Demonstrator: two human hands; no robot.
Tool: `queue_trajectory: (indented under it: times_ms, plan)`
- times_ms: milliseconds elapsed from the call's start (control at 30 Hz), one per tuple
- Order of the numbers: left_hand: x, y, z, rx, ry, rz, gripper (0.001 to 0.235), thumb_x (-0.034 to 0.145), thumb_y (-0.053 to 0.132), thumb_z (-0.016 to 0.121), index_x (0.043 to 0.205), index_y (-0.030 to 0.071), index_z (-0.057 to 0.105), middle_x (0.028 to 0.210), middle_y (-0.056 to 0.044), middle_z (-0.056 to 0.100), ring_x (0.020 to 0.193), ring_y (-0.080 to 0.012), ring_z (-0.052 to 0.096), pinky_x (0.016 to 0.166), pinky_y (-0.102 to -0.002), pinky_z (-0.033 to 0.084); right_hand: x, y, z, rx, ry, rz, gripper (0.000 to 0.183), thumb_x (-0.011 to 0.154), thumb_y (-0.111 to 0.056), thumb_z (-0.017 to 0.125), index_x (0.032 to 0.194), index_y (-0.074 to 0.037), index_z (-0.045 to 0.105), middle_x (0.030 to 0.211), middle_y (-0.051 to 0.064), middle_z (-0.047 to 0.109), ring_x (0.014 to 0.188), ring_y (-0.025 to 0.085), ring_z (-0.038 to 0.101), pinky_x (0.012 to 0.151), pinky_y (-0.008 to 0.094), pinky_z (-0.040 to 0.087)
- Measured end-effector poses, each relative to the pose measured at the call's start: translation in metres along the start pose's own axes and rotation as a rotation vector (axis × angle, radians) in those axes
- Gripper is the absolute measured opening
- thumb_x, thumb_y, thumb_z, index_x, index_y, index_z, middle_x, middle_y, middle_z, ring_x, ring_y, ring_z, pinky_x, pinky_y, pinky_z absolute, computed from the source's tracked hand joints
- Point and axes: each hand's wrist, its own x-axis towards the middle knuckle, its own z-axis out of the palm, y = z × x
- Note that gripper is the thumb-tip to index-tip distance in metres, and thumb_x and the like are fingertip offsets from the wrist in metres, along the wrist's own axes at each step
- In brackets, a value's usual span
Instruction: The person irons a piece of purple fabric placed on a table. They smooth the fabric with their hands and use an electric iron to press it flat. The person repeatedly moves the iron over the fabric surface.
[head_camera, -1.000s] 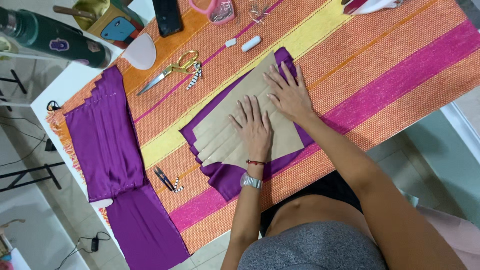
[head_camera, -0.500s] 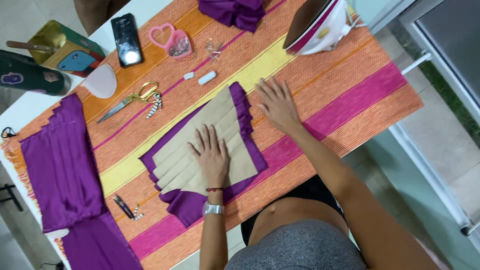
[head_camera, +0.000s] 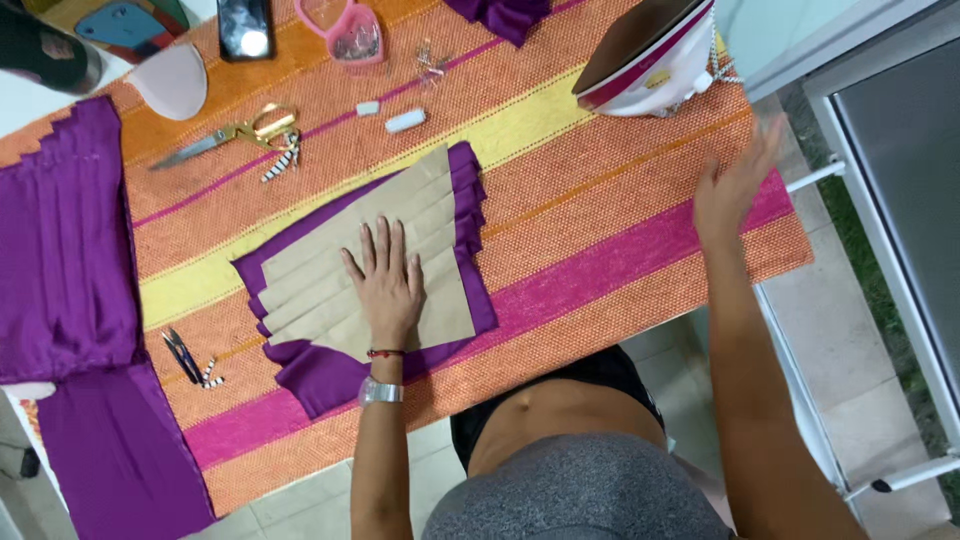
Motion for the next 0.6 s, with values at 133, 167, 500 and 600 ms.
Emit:
queue_trajectory:
  times_ms: [133,167,500,600]
  plan:
    - [0.000,0.002,-0.001,-0.020,0.007,-0.021,0.063,0.116,0.047,0.039,0.174,0.022,0.037,0.181,-0.006,0.032,0.168,-0.0335,0.022,0.132,-0.068,0.004,0.016,-0.029,0.025,0.400,-0.092,-0.156,0.089,0.113,-0.030,0.089,0.174,-0.010,0.028,0.173,0.025,0.027,0.162,0.047,0.025,0.131,0.067,0.027]
    - [0.000,0.002,0.000,-0.018,0.003,-0.019,0.063,0.116,0.048,0.039,0.174,0.022,0.037,0.181,-0.006,0.032,0.169,-0.0330,0.021,0.133,-0.068,0.003,0.022,-0.034,0.035,0.549,-0.104,-0.129,0.077,0.114,-0.020,0.085,0.170,-0.008,0.033,0.165,0.023,0.038,0.157,0.044,0.036,0.130,0.061,0.031]
    - [0.000,0.002,-0.004,-0.011,0.032,0.036,0.061,0.116,0.040,0.040,0.174,0.017,0.038,0.183,-0.007,0.027,0.170,-0.0320,0.016,0.134,-0.065,0.002,0.090,-0.098,0.022,0.631,-0.284,-0.193,0.029,0.117,-0.013,0.074,0.138,0.001,0.059,0.124,0.016,0.071,0.115,0.027,0.068,0.094,0.040,0.057]
    - [-0.002,0.000,-0.001,0.001,0.051,0.044,0.062,0.116,0.040,0.042,0.173,0.016,0.039,0.182,-0.008,0.028,0.170,-0.0323,0.017,0.134,-0.065,0.003,0.102,-0.144,-0.017,0.337,-0.481,-0.092,0.032,0.116,-0.018,0.077,0.136,0.000,0.059,0.119,0.017,0.070,0.094,0.023,0.065,0.066,0.035,0.053]
